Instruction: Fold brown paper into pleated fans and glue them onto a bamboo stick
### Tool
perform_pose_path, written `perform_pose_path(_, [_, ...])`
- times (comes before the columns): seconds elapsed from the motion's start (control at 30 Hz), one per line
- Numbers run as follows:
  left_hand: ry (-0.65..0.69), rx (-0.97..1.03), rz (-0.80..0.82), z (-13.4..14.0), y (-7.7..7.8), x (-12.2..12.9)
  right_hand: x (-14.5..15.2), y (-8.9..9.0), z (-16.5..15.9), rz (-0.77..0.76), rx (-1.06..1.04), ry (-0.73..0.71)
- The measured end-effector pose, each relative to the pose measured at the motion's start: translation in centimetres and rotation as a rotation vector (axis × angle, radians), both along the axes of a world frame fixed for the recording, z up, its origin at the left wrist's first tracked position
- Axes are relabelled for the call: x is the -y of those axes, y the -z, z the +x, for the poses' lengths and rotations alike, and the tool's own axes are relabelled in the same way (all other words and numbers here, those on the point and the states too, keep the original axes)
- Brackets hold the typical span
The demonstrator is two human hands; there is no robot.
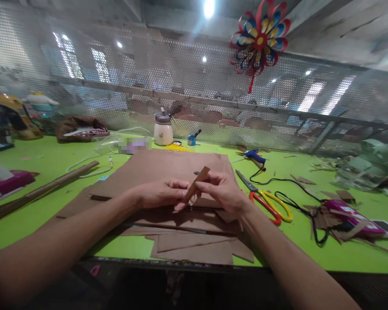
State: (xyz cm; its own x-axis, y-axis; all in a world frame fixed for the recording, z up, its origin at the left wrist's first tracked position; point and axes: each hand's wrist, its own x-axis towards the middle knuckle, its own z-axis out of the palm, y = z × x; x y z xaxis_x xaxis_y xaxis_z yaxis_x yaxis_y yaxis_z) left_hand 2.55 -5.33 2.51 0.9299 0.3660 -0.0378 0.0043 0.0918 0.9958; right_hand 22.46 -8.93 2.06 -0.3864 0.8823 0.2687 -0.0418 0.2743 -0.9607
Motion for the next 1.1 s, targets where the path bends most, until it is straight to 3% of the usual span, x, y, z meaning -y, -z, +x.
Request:
perform_pose_path(0.1, [-0.028,-0.053,0.009,-0.1,0.2,-0.5,-0.5,0.2,0.3,-0.040,-0.025,0.050])
perform_pose_path(0.17, [-0.154,-0.062,0.016,-0.2,0.3,-1.2,-0.9,0.3,0.7,-0.050,0.065,0.057])
perform_pose_path(0.27, [-0.427,-0.037,0.077,0.0,0.4,-2.2,-1.4,0.3,1.2,0.041,0.425,0.047])
perform_pose_path(0.37, [-0.541,-0.077,0.325,0.4,0.8,-2.8,-1.6,0.2,1.0,0.236,0.754,0.044])
perform_pose_path(0.47, [-0.479,-0.171,0.710,0.6,1.5,-2.9,-1.6,0.6,0.5,0.335,0.855,0.037])
perform_pose_path(0.53, [-0.412,-0.237,0.865,0.6,1.9,-2.8,-1.7,1.0,0.2,0.354,0.868,0.066])
perform_pose_path(0.77, [-0.299,-0.339,1.044,0.1,2.3,-3.0,-1.8,1.8,0.0,0.549,0.866,0.115])
perform_pose_path(1.1, [-0.263,-0.286,1.343,0.6,3.0,-3.3,-1.6,1.7,0.4,0.659,0.977,0.065])
